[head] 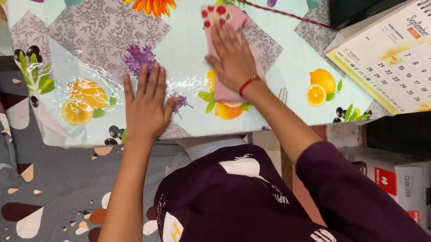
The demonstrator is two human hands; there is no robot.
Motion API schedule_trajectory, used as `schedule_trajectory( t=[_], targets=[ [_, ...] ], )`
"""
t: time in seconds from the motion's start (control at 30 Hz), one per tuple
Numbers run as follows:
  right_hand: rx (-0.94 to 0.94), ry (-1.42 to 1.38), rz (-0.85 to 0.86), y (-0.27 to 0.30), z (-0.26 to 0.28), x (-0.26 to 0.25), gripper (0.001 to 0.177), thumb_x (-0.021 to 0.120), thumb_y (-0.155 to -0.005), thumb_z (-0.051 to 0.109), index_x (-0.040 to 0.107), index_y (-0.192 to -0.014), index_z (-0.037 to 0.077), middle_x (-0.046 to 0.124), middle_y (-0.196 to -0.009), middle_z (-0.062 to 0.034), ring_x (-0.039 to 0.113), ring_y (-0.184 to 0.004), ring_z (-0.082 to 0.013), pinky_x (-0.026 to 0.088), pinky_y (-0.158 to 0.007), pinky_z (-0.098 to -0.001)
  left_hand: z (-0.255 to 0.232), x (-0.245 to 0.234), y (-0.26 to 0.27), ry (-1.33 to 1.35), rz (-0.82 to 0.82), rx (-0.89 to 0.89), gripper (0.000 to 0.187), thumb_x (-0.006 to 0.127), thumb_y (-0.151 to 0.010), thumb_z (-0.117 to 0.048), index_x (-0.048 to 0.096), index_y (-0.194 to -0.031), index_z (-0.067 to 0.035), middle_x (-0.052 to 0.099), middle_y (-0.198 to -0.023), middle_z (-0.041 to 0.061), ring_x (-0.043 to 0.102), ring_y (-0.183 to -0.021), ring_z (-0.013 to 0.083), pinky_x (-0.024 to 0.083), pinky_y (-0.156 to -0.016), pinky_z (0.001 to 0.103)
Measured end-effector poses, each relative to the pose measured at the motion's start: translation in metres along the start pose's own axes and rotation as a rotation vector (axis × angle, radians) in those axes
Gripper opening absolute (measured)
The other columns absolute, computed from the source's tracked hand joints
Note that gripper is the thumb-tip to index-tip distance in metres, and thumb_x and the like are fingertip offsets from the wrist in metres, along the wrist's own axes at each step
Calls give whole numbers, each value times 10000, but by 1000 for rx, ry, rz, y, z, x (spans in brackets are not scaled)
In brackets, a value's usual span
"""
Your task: The person wipes a table with a pink cloth, moving a calendar, artificial flowers, and framed pictures aside to reach different parts of the surface.
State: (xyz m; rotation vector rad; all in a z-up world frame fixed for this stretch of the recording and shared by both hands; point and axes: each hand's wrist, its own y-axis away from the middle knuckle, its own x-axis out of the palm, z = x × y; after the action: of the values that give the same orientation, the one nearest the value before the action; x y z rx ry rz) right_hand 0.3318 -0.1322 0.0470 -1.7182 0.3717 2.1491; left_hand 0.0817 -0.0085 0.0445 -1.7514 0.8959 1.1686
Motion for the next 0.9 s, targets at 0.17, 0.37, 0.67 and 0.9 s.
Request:
schedule_trajectory(
  t=[0.17,0.37,0.67,0.9],
  targets=[
    [-4,14,-56,12,3,0,730,396,-1091,478,230,-1633,19,208,-1716,-162,190,-1593,-333,104,-1291,-514,0,1,1,-5,8,-2,718,446,-1075,-510,419,-1592,-12,399,-1657,150,291,-1549,339,80,-1246,635],
    [-156,57,52,129,40,1,812,398,-1004,575,234,-1606,56,230,-1686,-154,191,-1566,-316,109,-1261,-525,0,2,0,-10,25,-2,700,470,-1075,-486,414,-1588,-12,396,-1663,152,301,-1551,354,101,-1254,630],
    [2,2,-74,12,-39,-5,715,428,-1086,480,272,-1629,41,279,-1692,-144,204,-1569,-320,142,-1257,-550,-2,-4,-5,-8,62,19,778,479,-1031,-532,394,-1584,9,377,-1644,187,274,-1547,354,77,-1241,632],
    [1,73,-101,57,-12,0,750,454,-1054,487,283,-1605,9,298,-1669,-180,219,-1555,-339,132,-1250,-549,-29,-5,-29,-118,159,28,758,458,-1052,-493,366,-1565,58,359,-1643,206,247,-1572,326,58,-1250,619]
  ],
)
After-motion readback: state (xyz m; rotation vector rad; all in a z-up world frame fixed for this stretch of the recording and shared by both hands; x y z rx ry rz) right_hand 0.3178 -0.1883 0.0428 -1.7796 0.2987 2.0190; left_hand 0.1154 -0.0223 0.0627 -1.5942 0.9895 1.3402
